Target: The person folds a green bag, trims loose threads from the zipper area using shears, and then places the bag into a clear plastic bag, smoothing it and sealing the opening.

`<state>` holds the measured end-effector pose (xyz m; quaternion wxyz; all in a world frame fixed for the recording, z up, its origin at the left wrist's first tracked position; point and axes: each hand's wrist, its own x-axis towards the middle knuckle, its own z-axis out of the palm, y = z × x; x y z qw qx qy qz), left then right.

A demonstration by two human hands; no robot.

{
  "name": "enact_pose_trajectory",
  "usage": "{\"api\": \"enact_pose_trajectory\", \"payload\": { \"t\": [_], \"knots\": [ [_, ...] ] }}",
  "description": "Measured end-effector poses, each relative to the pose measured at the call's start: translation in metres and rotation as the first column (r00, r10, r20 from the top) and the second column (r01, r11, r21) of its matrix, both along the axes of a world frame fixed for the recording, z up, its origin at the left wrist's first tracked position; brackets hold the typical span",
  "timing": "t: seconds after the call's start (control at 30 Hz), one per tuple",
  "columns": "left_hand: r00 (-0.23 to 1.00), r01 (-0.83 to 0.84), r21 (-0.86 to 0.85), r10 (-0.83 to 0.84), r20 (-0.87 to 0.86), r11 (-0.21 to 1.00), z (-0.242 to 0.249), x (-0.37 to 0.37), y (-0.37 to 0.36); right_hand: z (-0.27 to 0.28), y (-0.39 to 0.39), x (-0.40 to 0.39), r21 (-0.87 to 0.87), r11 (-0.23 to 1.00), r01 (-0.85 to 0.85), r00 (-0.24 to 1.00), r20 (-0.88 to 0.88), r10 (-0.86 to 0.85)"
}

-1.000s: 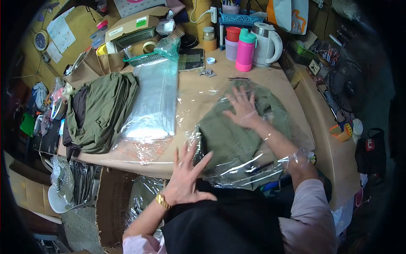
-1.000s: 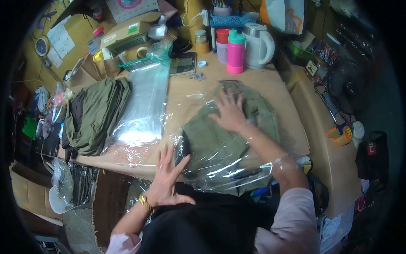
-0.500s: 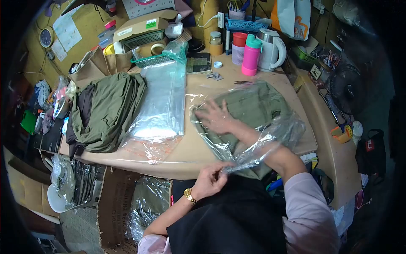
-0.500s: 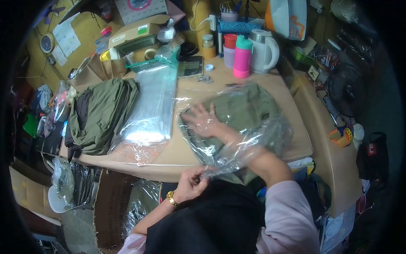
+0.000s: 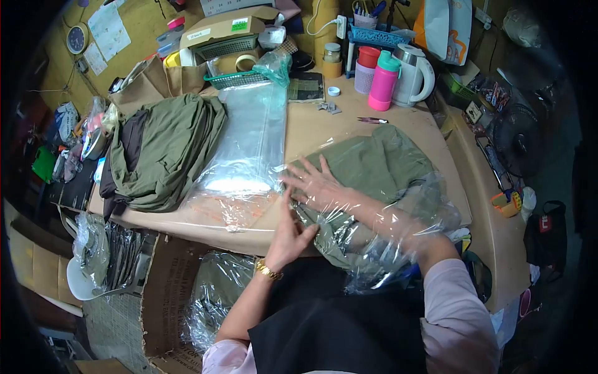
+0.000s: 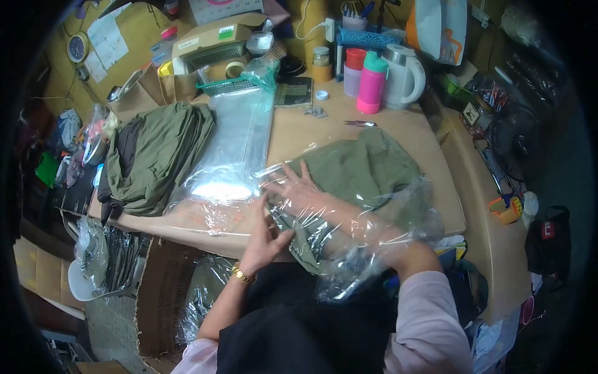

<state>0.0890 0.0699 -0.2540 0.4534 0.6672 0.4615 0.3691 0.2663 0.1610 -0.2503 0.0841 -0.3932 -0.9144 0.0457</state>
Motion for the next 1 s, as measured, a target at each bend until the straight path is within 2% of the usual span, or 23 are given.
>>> {"api": "enact_pose_trajectory", "payload": {
  "t": [0.07,0.1,0.13,0.2,0.23,0.27,0.33,0.4,0.43,0.47,0.53,0.57,0.63,0.67,0.73,0.77,0.83,0.87,0.93,1.0],
  "knots": [
    [0.994,0.040,0.247,-0.063,0.086,0.968,-0.015,0.006,0.006,0.012,0.004,-0.011,-0.062,0.973,0.221,0.970,0.116,-0.213],
    [0.993,0.037,0.105,-0.048,0.111,0.994,-0.002,-0.004,0.003,0.012,0.002,-0.009,-0.075,0.977,0.200,0.969,0.162,-0.186],
    [0.993,-0.074,-0.073,0.080,0.082,0.995,0.005,-0.016,0.008,0.009,-0.001,-0.009,-0.073,0.975,0.208,0.968,0.161,-0.194],
    [0.913,-0.228,-0.133,0.260,0.314,0.964,0.014,-0.026,0.026,0.001,-0.009,-0.011,-0.182,0.974,0.132,0.991,0.004,-0.133],
    [0.914,-0.220,-0.135,0.253,0.316,0.966,0.015,-0.026,0.035,0.001,-0.010,-0.010,-0.276,0.959,0.061,0.992,-0.086,-0.088],
    [0.928,-0.224,-0.110,0.247,0.280,0.968,0.013,-0.026,0.043,0.007,-0.016,-0.009,-0.227,0.972,-0.051,0.954,-0.300,-0.020],
    [0.942,-0.219,-0.084,0.234,0.242,0.972,0.011,-0.029,0.051,-0.002,-0.010,-0.007,-0.237,0.954,-0.184,0.742,-0.670,-0.024],
    [0.959,-0.260,-0.069,0.266,0.101,0.963,0.010,-0.035,0.056,0.007,0.018,0.029,-0.326,0.945,0.030,0.943,-0.305,-0.135],
    [0.937,-0.282,-0.062,0.289,0.195,0.957,0.007,-0.036,0.053,0.024,0.016,0.044,-0.208,0.926,0.316,0.937,-0.087,-0.339],
    [0.937,-0.277,-0.085,0.288,0.199,0.957,0.011,-0.040,0.048,0.041,0.012,0.063,-0.031,0.834,0.551,0.832,0.104,-0.546],
    [0.921,-0.299,0.128,0.251,0.297,0.946,-0.024,-0.053,0.055,0.000,0.031,0.128,0.243,0.723,0.647,0.761,-0.140,-0.634],
    [0.921,-0.297,0.128,0.249,0.299,0.946,-0.025,-0.053,0.051,-0.011,0.035,0.134,0.245,0.721,0.648,0.760,-0.138,-0.635],
    [0.919,-0.247,-0.033,0.245,0.310,0.968,-0.021,-0.051,0.041,-0.025,0.034,0.139,0.051,0.770,0.636,0.742,-0.317,-0.591],
    [0.919,-0.246,-0.036,0.245,0.309,0.968,-0.017,-0.048,0.039,-0.023,0.031,0.137,0.048,0.770,0.636,0.741,-0.315,-0.593],
    [0.905,-0.270,-0.118,0.294,0.306,0.955,-0.009,-0.043,0.039,-0.006,0.023,0.128,0.163,0.851,0.499,0.865,-0.036,-0.501],
    [0.905,-0.272,-0.118,0.296,0.306,0.955,-0.011,-0.042,0.042,-0.002,0.024,0.125,0.163,0.852,0.498,0.866,-0.037,-0.499],
    [0.953,-0.300,0.132,0.292,0.076,0.945,-0.018,-0.038,0.046,0.004,0.026,0.119,0.175,0.950,0.258,0.959,0.073,-0.274],
    [0.953,-0.300,0.132,0.293,0.073,0.945,-0.011,-0.035,0.044,0.009,0.024,0.114,0.174,0.950,0.259,0.959,0.070,-0.274],
    [0.953,-0.297,0.114,0.287,0.099,0.948,0.004,-0.030,0.038,0.021,0.023,0.106,0.077,0.898,0.434,0.901,-0.002,-0.435],
    [0.948,-0.312,0.139,0.299,0.104,0.940,0.002,-0.032,0.037,0.011,0.034,0.112,0.138,0.910,0.392,0.920,-0.056,-0.388]
  ]
}}
